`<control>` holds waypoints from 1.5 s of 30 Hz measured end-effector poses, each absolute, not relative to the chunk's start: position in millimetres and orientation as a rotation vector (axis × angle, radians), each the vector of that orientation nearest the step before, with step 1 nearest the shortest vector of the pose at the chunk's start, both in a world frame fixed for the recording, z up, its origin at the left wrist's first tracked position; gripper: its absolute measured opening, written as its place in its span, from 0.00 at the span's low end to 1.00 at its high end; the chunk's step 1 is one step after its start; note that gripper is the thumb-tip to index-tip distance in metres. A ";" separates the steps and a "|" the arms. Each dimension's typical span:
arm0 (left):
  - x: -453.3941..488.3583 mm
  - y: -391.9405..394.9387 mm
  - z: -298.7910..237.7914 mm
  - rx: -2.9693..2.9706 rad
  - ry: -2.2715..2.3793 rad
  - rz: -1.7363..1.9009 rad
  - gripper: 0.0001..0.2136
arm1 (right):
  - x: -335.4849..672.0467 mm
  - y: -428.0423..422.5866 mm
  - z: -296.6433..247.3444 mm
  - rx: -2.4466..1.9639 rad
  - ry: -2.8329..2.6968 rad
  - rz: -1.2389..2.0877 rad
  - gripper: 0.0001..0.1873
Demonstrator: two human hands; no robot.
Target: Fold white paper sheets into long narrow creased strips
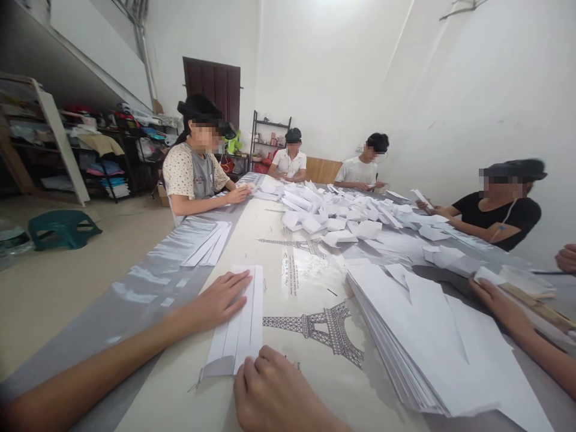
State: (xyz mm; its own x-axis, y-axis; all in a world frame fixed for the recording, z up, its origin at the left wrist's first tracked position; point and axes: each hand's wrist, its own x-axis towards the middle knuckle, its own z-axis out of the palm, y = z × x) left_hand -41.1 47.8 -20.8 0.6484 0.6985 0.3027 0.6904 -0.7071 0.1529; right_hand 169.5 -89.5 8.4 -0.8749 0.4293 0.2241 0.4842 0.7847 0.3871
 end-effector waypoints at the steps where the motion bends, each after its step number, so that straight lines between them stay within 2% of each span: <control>1: -41.4 47.7 -20.9 2.823 1.196 0.541 0.24 | 171.5 -90.5 3.5 -0.775 -2.774 -0.629 0.09; 7: -41.6 48.7 -24.1 2.824 1.166 0.612 0.22 | 189.5 -82.2 0.7 -0.722 -2.646 -0.454 0.07; 12: -38.8 48.5 -24.8 2.855 1.160 0.905 0.17 | 210.6 -38.4 12.8 -0.660 -2.581 -0.564 0.14; 18: -35.5 41.4 -11.6 2.987 0.910 1.070 0.15 | 203.8 11.0 0.7 -0.704 -2.452 -0.726 0.13; 23: -33.2 40.1 -13.1 3.133 0.692 1.004 0.04 | 188.0 9.9 -12.5 -0.700 -2.412 -0.683 0.12; 29: -36.1 40.2 -18.5 3.268 0.539 1.032 0.08 | 197.2 2.9 -9.2 -0.664 -2.410 -0.508 0.06; 37: -36.5 33.6 -7.4 3.257 0.434 1.056 0.06 | 208.1 -0.2 -10.1 -0.565 -2.443 -0.522 0.09; 45: -36.1 34.6 -9.0 3.258 0.404 1.140 0.06 | 211.2 -2.3 -0.3 -0.646 -2.474 -0.540 0.08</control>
